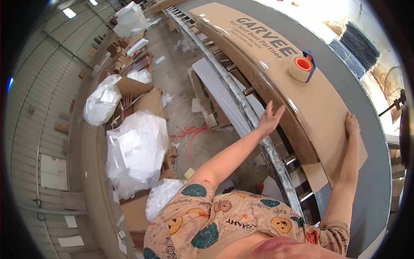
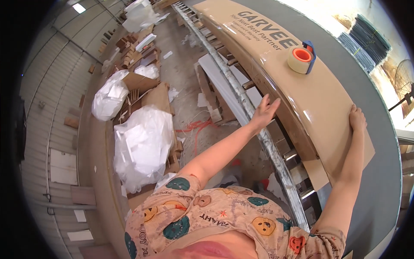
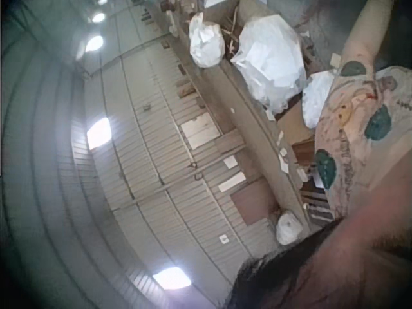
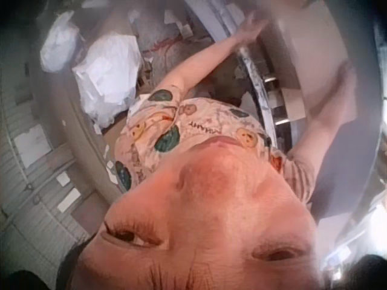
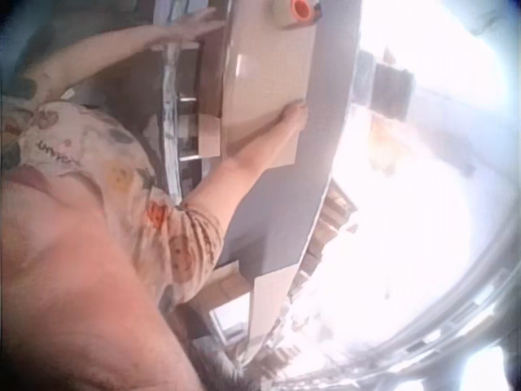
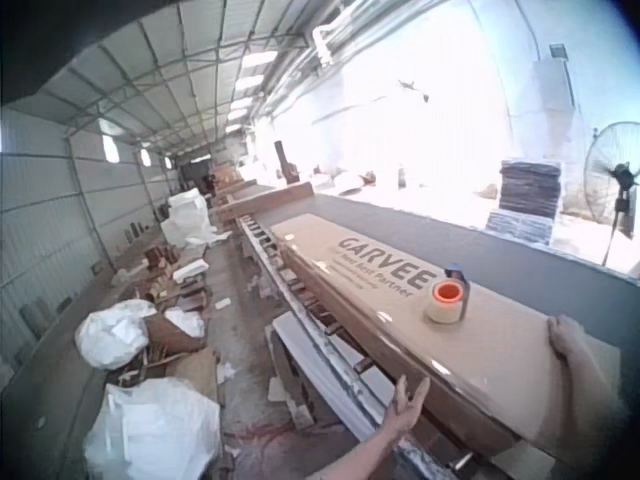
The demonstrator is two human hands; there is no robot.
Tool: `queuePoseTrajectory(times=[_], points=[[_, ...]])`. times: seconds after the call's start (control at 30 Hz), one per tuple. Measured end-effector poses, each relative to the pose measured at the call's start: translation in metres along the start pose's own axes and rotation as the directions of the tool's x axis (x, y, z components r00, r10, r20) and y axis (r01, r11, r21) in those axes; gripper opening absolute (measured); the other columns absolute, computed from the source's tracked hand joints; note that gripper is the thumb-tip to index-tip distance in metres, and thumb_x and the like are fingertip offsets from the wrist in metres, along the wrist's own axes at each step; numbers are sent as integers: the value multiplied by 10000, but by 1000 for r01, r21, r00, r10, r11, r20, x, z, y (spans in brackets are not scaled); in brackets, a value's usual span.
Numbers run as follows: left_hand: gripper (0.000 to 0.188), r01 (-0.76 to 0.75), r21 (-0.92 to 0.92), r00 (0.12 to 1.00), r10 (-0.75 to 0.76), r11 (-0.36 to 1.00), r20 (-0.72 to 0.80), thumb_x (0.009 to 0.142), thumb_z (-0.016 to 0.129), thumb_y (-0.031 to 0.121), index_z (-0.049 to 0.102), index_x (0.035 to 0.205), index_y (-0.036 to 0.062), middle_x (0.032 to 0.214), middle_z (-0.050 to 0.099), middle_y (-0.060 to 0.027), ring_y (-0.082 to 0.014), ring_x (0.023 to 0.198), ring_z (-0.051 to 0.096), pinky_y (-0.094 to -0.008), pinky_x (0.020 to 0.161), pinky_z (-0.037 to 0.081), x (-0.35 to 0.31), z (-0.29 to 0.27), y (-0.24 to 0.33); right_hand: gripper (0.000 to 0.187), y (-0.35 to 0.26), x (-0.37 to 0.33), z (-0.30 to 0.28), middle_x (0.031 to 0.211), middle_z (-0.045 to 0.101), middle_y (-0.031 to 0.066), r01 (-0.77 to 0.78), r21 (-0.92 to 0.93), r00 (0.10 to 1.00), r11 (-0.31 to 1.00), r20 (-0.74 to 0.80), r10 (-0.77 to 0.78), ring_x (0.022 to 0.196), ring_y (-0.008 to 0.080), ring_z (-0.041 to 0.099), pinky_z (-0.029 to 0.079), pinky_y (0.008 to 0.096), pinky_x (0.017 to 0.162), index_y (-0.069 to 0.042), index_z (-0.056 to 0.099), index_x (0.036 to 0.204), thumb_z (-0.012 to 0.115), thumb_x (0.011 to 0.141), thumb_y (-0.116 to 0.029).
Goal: The person places a white foam-wrapped board into a long cardboard box, folds the end flaps, and applies packing tape with a dispenser to seal the seams and edges of the box.
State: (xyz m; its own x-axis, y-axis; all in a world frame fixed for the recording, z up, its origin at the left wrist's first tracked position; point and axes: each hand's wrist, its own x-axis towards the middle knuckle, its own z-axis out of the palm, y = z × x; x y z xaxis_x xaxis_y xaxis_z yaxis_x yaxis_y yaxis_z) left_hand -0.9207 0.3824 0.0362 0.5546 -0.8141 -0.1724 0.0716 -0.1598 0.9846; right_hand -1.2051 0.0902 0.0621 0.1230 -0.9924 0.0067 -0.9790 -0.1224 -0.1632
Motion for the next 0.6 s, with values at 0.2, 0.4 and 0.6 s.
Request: queuePoseTrajectory(times=[0.2,0.4,0.6], points=[[1067,-103,197,982,131,975,-134,794,640,549,32,1458,-23,1500,124,-259,-359,1400,143,-386,1129,190,-47,1,-9,648,-18,-120,-4,1164,571,289,67,-6,995,998,74,-67,1103,443,537,412,500,942,18,529,1165,234,940,-513],[1012,-472,845,790,547,252,277,725,641,632,277,1422,-4,1472,206,-272,-406,1388,150,-467,1129,166,-131,-87,-25,724,-88,-263,-2,1285,501,261,132,109,986,985,84,-141,1221,384,452,343,438,1029,16,261,1416,302,937,-526],[1194,-541,841,822,224,17,524,572,688,735,284,1428,7,1460,222,-300,-415,1374,201,-460,1133,171,-184,-121,30,1082,-79,-304,-41,1483,154,298,575,99,719,812,412,-559,1376,441,173,189,440,1126,-57,196,1455,711,665,-588]])
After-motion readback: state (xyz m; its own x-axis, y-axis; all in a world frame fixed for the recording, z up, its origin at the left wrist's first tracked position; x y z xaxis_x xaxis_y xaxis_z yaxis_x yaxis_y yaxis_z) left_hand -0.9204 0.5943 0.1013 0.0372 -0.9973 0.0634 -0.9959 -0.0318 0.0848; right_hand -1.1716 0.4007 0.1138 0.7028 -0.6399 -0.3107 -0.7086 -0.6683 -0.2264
